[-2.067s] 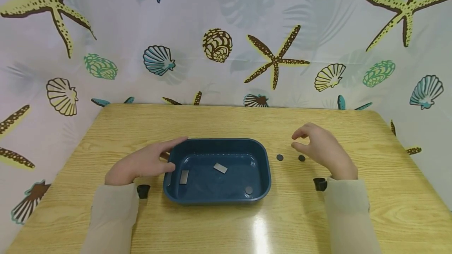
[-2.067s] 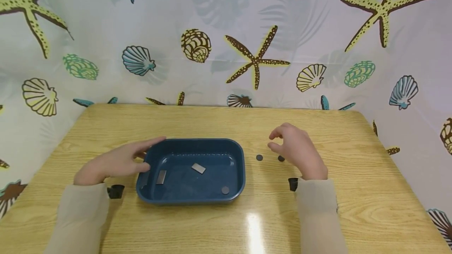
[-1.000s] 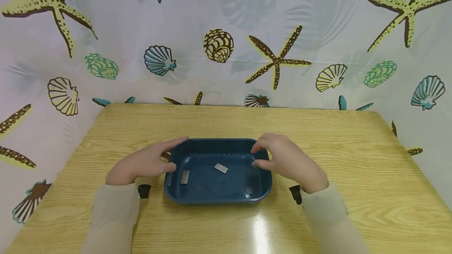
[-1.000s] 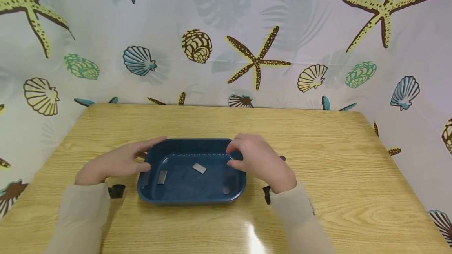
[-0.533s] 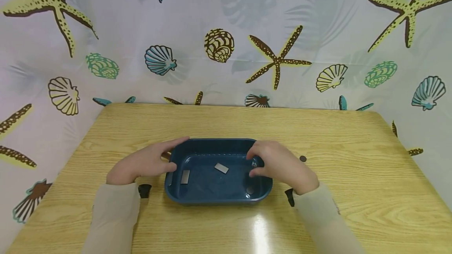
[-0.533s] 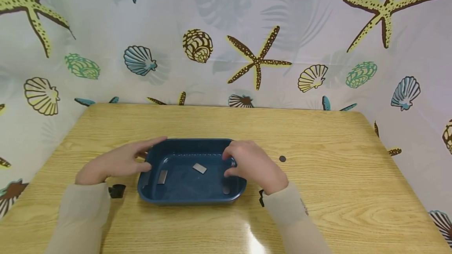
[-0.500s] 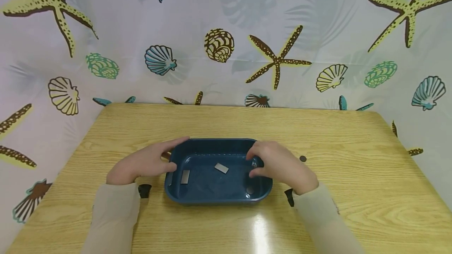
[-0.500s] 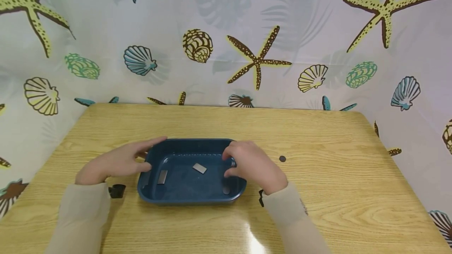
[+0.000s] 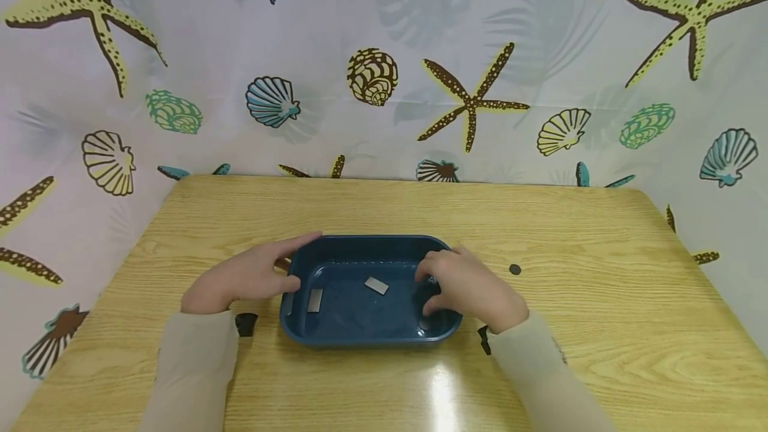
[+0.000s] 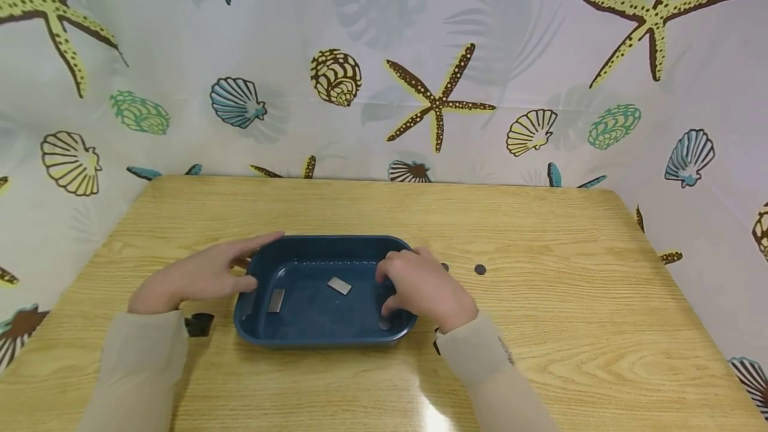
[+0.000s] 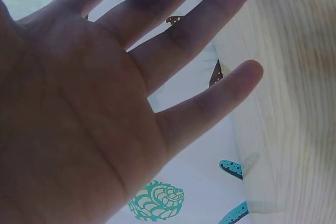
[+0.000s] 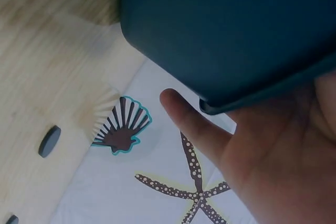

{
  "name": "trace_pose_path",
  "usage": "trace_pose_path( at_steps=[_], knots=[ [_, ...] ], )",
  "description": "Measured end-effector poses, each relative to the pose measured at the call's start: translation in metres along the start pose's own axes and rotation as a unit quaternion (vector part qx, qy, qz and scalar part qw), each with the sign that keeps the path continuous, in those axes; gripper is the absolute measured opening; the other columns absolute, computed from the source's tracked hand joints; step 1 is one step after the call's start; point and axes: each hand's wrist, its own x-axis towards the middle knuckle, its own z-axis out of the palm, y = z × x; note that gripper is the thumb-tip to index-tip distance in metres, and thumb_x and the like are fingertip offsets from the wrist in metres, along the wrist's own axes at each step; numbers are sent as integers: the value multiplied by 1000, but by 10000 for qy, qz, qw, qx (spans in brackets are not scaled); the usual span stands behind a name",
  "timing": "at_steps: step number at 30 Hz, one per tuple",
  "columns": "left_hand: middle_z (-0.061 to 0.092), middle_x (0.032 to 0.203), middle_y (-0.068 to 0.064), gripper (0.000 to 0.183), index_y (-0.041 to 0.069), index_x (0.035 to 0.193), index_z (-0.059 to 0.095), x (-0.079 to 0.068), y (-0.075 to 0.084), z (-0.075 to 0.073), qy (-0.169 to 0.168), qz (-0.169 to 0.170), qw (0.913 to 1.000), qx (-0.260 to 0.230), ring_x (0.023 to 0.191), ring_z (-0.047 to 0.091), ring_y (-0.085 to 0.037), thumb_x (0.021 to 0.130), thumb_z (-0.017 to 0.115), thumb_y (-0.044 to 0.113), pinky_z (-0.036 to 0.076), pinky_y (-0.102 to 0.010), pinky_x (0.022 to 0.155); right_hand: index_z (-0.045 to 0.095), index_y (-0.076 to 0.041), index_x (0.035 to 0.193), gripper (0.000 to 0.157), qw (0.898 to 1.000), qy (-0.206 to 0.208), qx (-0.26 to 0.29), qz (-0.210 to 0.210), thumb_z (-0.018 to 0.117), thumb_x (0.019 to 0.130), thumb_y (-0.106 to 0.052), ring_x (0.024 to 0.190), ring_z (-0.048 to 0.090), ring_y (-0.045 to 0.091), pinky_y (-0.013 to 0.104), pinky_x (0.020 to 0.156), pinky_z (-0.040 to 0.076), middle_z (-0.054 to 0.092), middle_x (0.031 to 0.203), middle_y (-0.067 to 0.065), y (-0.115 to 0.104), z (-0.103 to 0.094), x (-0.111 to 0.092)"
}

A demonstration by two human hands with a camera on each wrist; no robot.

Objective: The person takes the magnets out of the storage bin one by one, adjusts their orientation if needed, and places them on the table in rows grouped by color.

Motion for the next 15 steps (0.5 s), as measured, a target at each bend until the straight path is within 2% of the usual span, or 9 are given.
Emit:
trace_pose_path(
  at_steps=[6, 15],
  knots=[
    [48, 155, -26, 84, 10, 165, 22, 0, 0, -1, 20, 69, 10000, 59, 132, 56, -48, 91, 60, 11, 52, -37, 87, 76, -9, 114, 39, 9999, -48, 21, 106, 89, 79, -20, 118, 66, 26, 53, 107, 43, 73, 121, 6, -2, 5, 2],
    [50, 153, -26, 85, 11, 165, 22, -1, 0, -1, 17, 2, 10000, 36, 131, 57, -47, 90, 61, 11, 51, -36, 86, 78, -10, 111, 38, 9992, 47, -317, 240, 91, 76, -20, 114, 67, 26, 51, 103, 46, 75, 115, 6, -7, 11, 4]
  ],
)
